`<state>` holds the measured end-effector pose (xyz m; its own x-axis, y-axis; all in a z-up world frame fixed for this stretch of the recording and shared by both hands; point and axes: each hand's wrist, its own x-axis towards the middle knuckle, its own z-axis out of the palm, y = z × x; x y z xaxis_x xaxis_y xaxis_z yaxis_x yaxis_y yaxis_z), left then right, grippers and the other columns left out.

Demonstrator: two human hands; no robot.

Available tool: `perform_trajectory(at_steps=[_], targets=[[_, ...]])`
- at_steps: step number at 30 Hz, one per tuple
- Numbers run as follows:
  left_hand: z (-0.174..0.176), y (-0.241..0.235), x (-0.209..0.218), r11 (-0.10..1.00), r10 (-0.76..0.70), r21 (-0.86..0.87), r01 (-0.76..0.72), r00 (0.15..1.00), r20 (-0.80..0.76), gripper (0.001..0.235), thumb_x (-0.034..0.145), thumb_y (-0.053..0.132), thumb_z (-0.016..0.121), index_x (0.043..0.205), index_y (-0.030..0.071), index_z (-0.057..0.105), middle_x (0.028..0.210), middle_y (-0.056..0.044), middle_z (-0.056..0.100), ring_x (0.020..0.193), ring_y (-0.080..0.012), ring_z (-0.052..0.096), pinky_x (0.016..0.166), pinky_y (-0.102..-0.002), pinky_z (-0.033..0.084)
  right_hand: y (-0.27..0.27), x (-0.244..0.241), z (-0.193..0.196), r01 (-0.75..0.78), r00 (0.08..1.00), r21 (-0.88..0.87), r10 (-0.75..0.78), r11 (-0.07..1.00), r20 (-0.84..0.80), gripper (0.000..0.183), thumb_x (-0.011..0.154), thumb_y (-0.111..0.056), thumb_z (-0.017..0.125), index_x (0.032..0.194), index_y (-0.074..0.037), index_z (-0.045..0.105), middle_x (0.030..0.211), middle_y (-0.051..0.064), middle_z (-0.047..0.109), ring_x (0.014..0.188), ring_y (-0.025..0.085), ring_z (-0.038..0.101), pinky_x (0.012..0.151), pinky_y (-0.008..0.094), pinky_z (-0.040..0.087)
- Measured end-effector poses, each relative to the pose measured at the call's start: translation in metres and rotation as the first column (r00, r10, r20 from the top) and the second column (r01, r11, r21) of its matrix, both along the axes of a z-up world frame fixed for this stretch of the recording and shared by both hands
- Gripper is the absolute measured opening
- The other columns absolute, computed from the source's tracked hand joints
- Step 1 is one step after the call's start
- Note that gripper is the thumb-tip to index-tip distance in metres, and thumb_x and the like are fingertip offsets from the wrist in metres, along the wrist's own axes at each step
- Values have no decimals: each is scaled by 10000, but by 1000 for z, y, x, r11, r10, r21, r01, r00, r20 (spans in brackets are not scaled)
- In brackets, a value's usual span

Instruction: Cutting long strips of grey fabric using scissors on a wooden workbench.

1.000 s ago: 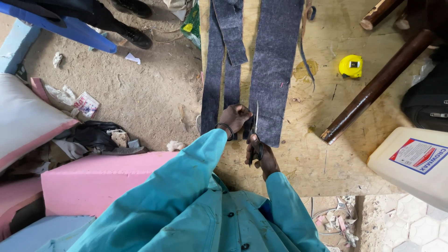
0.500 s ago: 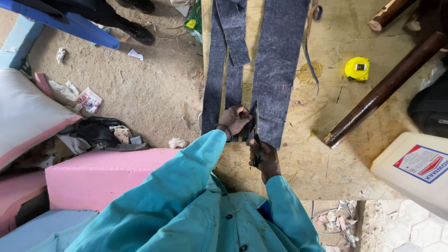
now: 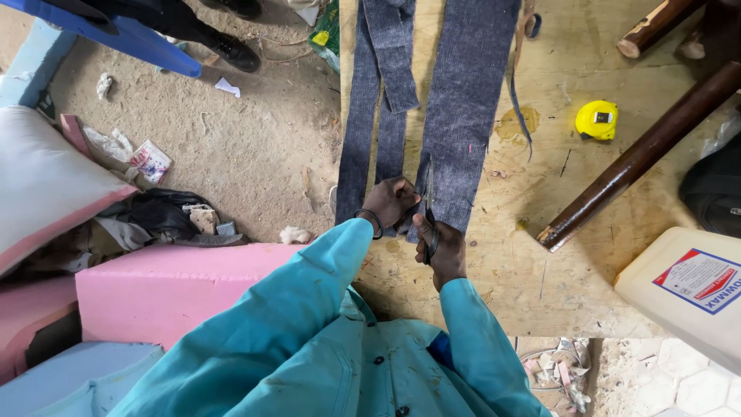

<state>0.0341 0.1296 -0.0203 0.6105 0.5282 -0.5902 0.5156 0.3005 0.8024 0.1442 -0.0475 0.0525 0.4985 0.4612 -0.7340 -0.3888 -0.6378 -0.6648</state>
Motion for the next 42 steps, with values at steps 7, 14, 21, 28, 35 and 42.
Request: perform_trajectory(at_steps=[7, 14, 21, 28, 35, 42], targets=[[4, 4, 0, 999, 5, -37, -5, 1000, 14, 146, 1225, 165, 795, 1100, 89, 806, 952, -170, 853, 816, -316, 869, 782, -538, 722, 21, 11, 37, -164, 986, 21, 165, 986, -40, 732, 1225, -725, 747, 883, -83, 828, 737, 167, 801, 702, 300, 877, 522, 306, 532], [2, 3, -1, 1000, 5, -22, -5, 1000, -13, 151, 1187, 184, 830, 1073, 87, 809, 871, -147, 846, 767, -312, 880, 737, -507, 719, 38, 19, 23, 0, 996, 45, 4, 999, -85, 727, 1150, -724, 887, 978, -26, 778, 690, 161, 700, 643, 288, 779, 580, 338, 549], [6, 3, 0, 1000, -24, 7, 24, 1000, -17, 147, 1167, 207, 851, 1111, 75, 819, 905, -172, 861, 876, -381, 882, 797, -531, 703, 27, 29, 2, -77, 994, 39, 80, 996, -78, 725, 1169, -733, 897, 1033, -24, 836, 757, 176, 764, 697, 276, 813, 574, 368, 574], [21, -3, -6, 995, -63, 72, 63, 998, -13, 145, 1196, 182, 800, 1153, 44, 815, 965, -226, 855, 956, -460, 873, 842, -588, 687, 52, 40, 30, -173, 977, 39, 177, 984, -123, 879, 1208, -922, 598, 1141, -63, 771, 928, 159, 765, 899, 300, 821, 689, 393, 480], [21, -3, -3, 990, -74, 118, 80, 996, -56, 116, 1156, 199, 798, 1129, 89, 821, 981, -195, 844, 982, -461, 860, 855, -587, 672, 61, 46, 13, -48, 998, 44, 49, 998, -37, 740, 1156, -773, 860, 952, -66, 790, 722, 147, 702, 674, 292, 759, 665, 394, 583], [9, 1, -3, 963, -130, 208, 172, 970, -204, 158, 1102, 289, 822, 1106, 131, 825, 962, -141, 818, 980, -455, 861, 843, -617, 653, 68, 59, 27, -184, 980, 21, 185, 983, -70, 679, 1133, -746, 900, 991, -83, 860, 772, 164, 787, 715, 297, 834, 612, 382, 543]])
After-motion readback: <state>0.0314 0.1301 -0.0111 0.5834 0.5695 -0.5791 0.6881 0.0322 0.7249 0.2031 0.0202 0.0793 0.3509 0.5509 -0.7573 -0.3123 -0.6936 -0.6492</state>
